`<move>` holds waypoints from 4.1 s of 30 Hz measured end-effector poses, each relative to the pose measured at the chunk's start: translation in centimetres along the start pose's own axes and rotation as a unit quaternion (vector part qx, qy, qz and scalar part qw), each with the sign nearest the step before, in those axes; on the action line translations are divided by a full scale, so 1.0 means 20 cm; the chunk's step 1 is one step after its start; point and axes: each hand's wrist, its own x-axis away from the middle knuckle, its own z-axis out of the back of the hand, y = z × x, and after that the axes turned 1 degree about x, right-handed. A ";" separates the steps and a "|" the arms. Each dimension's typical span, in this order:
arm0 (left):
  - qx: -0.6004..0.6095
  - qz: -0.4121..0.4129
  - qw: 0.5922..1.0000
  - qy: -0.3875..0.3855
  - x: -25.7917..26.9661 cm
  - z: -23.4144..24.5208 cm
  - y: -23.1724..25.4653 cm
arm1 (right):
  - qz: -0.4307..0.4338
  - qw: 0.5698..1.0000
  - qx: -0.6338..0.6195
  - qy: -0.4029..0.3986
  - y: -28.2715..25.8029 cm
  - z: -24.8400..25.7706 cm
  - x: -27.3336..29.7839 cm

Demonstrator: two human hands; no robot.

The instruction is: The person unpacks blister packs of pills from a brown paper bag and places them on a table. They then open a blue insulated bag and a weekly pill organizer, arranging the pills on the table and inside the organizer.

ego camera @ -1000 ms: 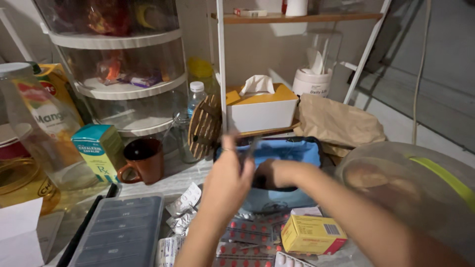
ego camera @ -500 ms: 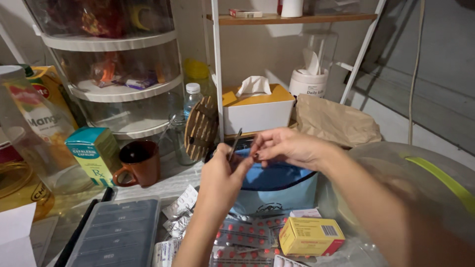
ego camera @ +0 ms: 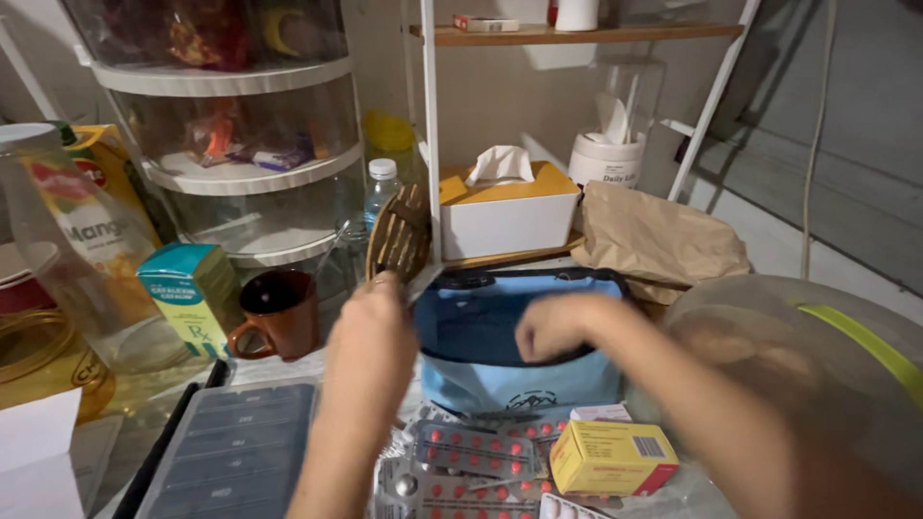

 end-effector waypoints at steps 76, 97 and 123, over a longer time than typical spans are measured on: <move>0.585 0.284 0.742 -0.161 0.53 0.38 0.05 | 0.231 0.623 -0.699 0.263 -0.59 -0.50 0.80; 0.544 0.331 0.765 -0.093 1.06 0.30 -0.29 | 0.452 0.505 -0.700 0.227 -0.27 -1.34 0.29; 0.617 0.234 0.750 -0.050 0.62 0.31 -0.29 | 0.193 0.541 -0.746 0.336 -0.82 -0.71 0.31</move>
